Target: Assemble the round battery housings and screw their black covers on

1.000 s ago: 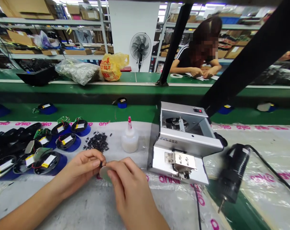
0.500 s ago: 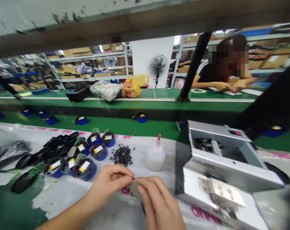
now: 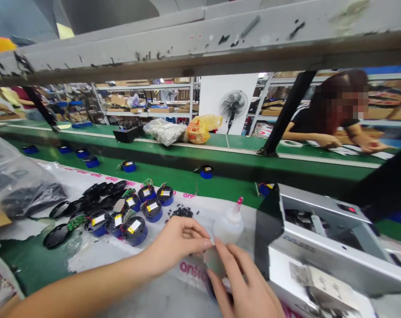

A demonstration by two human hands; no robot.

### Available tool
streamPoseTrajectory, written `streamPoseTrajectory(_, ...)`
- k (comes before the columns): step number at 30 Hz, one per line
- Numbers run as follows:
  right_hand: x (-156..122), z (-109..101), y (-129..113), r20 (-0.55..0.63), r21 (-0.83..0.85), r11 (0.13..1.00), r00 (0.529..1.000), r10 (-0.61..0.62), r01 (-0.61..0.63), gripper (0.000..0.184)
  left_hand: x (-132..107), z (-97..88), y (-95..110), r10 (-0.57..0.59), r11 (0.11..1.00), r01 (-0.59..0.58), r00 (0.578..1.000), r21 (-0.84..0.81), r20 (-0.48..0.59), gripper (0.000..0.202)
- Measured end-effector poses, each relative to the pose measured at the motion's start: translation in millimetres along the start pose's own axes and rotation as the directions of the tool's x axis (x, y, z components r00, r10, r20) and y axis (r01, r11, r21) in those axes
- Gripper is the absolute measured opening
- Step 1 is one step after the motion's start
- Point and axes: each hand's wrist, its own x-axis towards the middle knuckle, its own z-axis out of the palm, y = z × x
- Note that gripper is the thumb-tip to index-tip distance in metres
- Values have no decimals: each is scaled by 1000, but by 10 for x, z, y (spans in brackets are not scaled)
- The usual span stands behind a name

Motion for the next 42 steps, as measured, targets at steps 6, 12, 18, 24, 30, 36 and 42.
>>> streamPoseTrajectory(6,-87,-305,-9,128,152,953,961,243,-262,33,-29,4,41,66,942,-138,969,305,237,61)
streamPoseTrajectory(12,-214,-377,-110,195,199,894,910,366,-402,38,71,47,-419,176,774,-415,867,478,466,73)
streamPoseTrajectory(18,-462,-348,-223,216,227,801,831,513,-553,34,-79,153,-558,-56,930,-69,944,361,325,55)
streamPoseTrajectory(24,-710,-184,-326,196,378,671,763,616,-638,35,-126,40,-612,-274,959,280,864,50,422,76)
streamPoseTrajectory(30,-625,-255,-369,208,316,719,785,584,-619,40,5,-14,-606,-314,942,334,831,41,458,59)
streamPoseTrajectory(36,-562,-312,-417,221,281,740,791,570,-612,37,55,-20,-591,-328,934,355,839,20,434,47)
streamPoseTrajectory(42,-551,-275,-414,271,417,627,749,605,-658,39,79,-45,-601,-336,929,368,820,22,463,47)
